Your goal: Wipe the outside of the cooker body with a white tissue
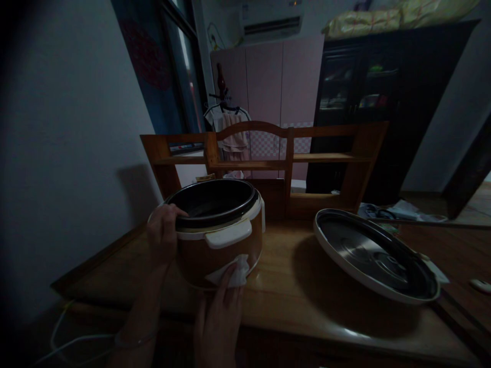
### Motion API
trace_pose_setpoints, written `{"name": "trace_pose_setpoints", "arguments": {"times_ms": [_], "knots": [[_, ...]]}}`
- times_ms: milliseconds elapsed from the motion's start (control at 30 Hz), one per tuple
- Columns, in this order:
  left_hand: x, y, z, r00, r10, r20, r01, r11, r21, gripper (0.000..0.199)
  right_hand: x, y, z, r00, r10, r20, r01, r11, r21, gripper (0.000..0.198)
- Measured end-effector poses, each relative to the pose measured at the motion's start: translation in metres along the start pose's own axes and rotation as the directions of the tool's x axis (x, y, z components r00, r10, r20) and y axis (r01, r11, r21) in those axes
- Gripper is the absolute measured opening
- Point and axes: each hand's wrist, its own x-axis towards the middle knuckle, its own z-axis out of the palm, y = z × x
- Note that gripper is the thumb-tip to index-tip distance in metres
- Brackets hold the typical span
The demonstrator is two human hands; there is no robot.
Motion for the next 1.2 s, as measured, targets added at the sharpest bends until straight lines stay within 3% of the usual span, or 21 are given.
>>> {"name": "trace_pose_setpoints", "arguments": {"times_ms": [100, 200, 367, 467, 600, 700, 900, 1033, 1200], "knots": [[0.0, -0.001, 0.0, 1.0, 0.008, 0.005, -0.008, 1.0, -0.006, 0.04, 0.013, -0.006, -0.013, 0.993, 0.119, -0.017, -0.117, 0.991, 0.07, 0.081], [0.0, 0.0, 0.0, 1.0, 0.012, 0.0, -0.012, 1.0, -0.01, 0.04, 0.025, -0.015, -0.022, 0.99, 0.133, -0.037, -0.127, 0.983, 0.13, 0.079], [0.0, 0.0, -0.001, 1.0, 0.02, 0.007, -0.02, 1.0, 0.002, 0.041, 0.022, -0.024, -0.013, 0.999, -0.02, -0.033, 0.022, 0.998, 0.056, 0.075], [0.0, -0.001, -0.001, 1.0, 0.016, 0.004, -0.016, 1.0, 0.006, 0.041, 0.014, -0.023, -0.003, 0.988, -0.148, -0.03, 0.148, 0.989, -0.031, 0.072], [-0.001, -0.002, 0.0, 1.0, -0.002, 0.002, 0.002, 1.0, 0.011, 0.042, 0.006, -0.016, 0.002, 0.973, -0.229, 0.032, 0.23, 0.971, -0.063, 0.073], [0.0, -0.002, -0.001, 1.0, -0.013, 0.005, 0.013, 1.0, 0.013, 0.043, 0.0, -0.005, 0.001, 0.988, -0.156, 0.018, 0.157, 0.987, -0.037, 0.074], [0.0, -0.002, -0.001, 1.0, -0.018, 0.013, 0.018, 1.0, 0.023, 0.042, 0.018, 0.008, -0.017, 0.982, 0.189, 0.001, -0.184, 0.955, 0.232, 0.075], [0.0, -0.002, -0.001, 1.0, -0.016, 0.015, 0.015, 1.0, 0.022, 0.041, 0.038, 0.007, -0.032, 0.977, 0.212, 0.004, -0.203, 0.928, 0.313, 0.075], [0.0, 0.0, 0.0, 1.0, -0.012, -0.004, 0.012, 1.0, 0.0, 0.039, 0.044, 0.0, -0.038, 0.991, 0.136, 0.005, -0.131, 0.944, 0.303, 0.076]]}}
